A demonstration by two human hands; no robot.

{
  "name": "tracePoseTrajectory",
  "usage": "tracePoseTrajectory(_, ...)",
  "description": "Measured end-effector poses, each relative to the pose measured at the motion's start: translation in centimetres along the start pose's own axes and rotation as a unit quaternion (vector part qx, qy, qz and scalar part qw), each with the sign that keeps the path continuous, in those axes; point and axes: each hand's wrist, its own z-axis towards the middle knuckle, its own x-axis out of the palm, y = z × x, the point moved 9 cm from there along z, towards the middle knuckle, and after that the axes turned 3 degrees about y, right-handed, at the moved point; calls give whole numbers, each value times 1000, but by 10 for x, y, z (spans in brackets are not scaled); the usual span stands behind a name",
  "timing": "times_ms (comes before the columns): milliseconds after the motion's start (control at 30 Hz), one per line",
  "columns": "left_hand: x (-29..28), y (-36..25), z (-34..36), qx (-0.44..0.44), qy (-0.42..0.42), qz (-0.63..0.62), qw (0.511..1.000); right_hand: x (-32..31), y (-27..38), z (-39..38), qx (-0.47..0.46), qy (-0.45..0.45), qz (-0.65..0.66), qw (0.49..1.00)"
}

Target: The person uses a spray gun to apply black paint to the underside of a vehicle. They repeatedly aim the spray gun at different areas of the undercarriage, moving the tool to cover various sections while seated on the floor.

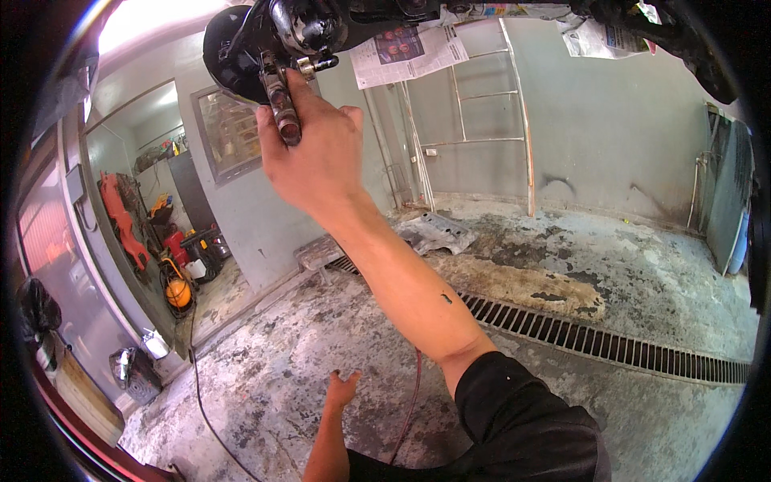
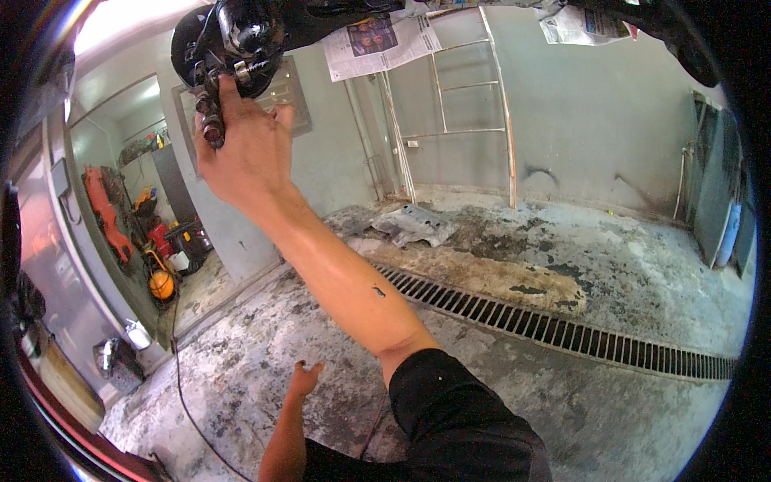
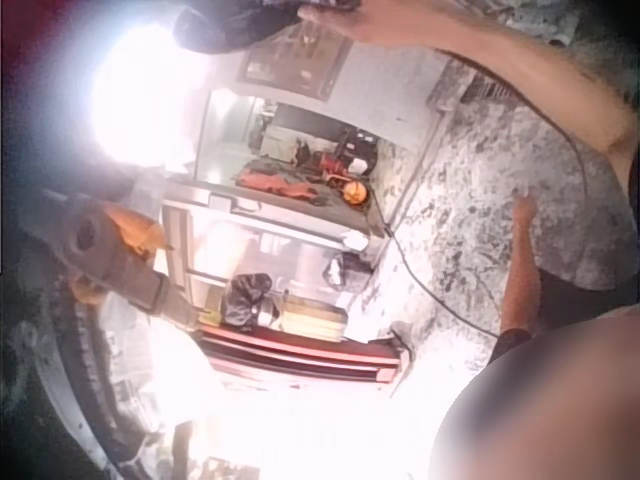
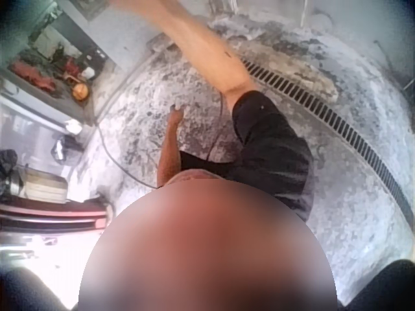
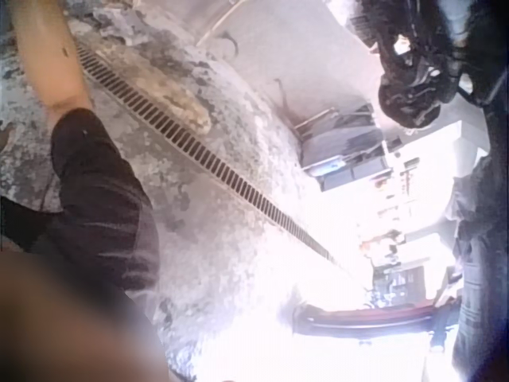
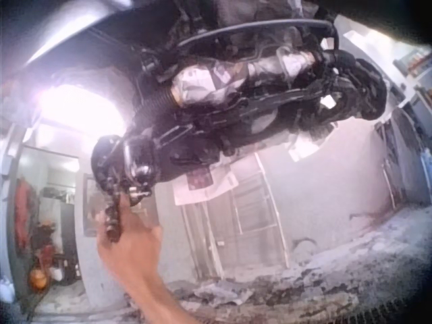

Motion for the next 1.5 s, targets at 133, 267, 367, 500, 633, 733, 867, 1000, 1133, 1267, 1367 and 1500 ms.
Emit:
tracePoseTrajectory(133,1,0,3,11,-8,-3,1000,-10,4,8,-16,-13,4,1000)
tracePoseTrajectory(267,5,5,13,22,-22,13,999,-21,8,13,-15,-18,23,999)
tracePoseTrajectory(367,5,5,19,54,-47,26,997,-31,13,11,-20,-29,23,999)
tracePoseTrajectory(500,8,6,20,92,-11,-100,991,-44,12,5,-18,-12,35,999)
tracePoseTrajectory(633,5,3,17,115,-36,-99,988,-58,11,-7,-34,-16,54,998)
tracePoseTrajectory(733,6,2,17,116,-27,-56,991,-66,8,-20,-24,4,48,999)
tracePoseTrajectory(867,5,5,15,83,-8,-8,997,-80,0,-42,21,34,50,998)
tracePoseTrajectory(1000,0,4,6,62,-12,60,996,-95,-6,-66,38,69,45,996)
tracePoseTrajectory(1133,8,7,0,40,35,-81,995,-123,-18,-95,15,77,63,995)
tracePoseTrajectory(1267,2,-2,-5,73,26,-104,992,-152,-32,-136,-24,90,84,992)
tracePoseTrajectory(1367,-12,-35,-15,100,14,-178,979,-177,-38,-175,-27,100,91,990)
tracePoseTrajectory(1500,-39,-150,-55,234,60,-252,937,-202,-40,-226,0,136,110,985)
